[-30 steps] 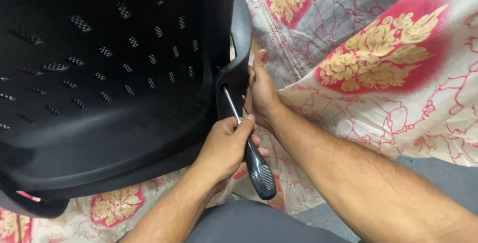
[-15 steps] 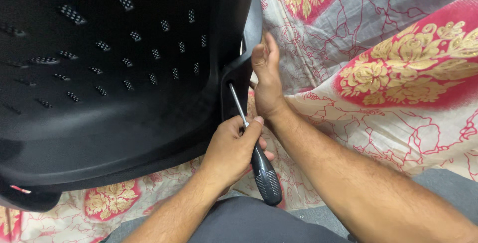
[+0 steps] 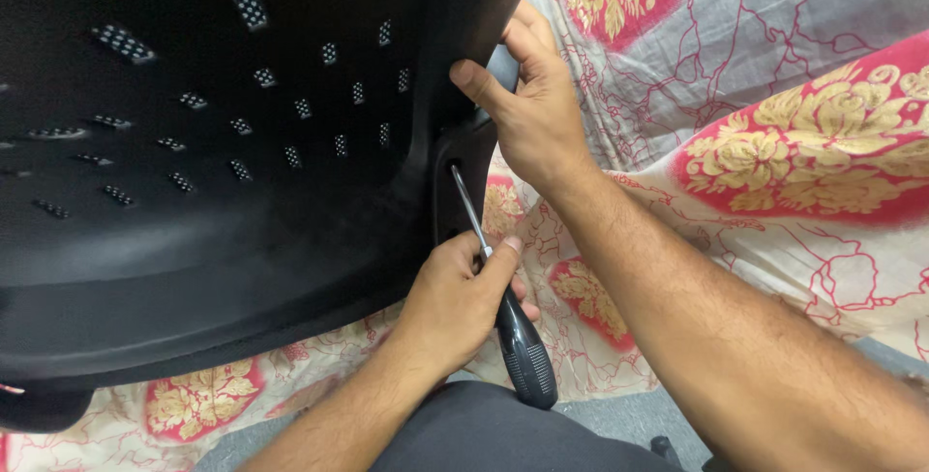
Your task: The person uses a screwdriver to tighten screws on the underside of a black plastic chair seat, securing the armrests to the seat. The person works on multiple screw locations around the seat perimeter.
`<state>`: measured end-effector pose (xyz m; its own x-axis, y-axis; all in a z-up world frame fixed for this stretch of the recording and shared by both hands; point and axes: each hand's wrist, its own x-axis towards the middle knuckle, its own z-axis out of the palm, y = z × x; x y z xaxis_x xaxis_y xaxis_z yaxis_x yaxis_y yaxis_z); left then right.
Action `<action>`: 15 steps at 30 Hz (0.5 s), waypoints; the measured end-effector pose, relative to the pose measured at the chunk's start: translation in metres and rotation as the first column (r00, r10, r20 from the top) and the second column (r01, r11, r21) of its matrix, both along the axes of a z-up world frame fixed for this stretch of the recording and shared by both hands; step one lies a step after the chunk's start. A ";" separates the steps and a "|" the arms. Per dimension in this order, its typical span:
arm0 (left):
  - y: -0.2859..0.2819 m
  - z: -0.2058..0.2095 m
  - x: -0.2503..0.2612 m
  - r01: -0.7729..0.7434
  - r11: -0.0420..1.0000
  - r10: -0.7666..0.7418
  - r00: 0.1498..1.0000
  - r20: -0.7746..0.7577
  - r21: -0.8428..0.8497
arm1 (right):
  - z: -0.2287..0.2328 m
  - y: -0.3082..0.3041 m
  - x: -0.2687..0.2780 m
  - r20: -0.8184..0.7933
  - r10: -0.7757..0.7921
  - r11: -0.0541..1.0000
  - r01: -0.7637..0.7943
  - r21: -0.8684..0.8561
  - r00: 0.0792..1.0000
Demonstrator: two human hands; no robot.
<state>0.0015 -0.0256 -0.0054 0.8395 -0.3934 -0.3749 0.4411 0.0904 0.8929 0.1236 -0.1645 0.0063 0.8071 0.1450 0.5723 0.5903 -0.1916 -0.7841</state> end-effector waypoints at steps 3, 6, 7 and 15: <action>0.001 0.002 0.001 0.008 1.000 -0.008 1.000 0.003 0.019 | 0.003 -0.002 -0.001 -0.009 0.031 0.999 -0.030 0.009 0.999; 0.001 0.002 0.001 0.007 1.000 -0.007 1.000 0.007 0.012 | 0.007 0.000 -0.003 0.041 0.030 0.999 -0.029 -0.013 0.999; 0.001 0.002 0.002 0.007 1.000 -0.007 1.000 0.006 0.006 | 0.009 0.001 -0.003 0.062 0.027 0.999 -0.026 -0.018 0.998; 0.003 0.002 0.002 0.031 0.999 -0.033 0.999 0.040 0.041 | 0.017 -0.005 -0.004 -0.152 0.081 0.997 -0.079 0.022 0.985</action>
<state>0.0039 -0.0228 -0.0034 0.8417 -0.4056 -0.3564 0.4062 0.0407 0.9129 0.1201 -0.1700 0.0233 0.8716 0.2043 0.4457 0.4760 -0.1354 -0.8689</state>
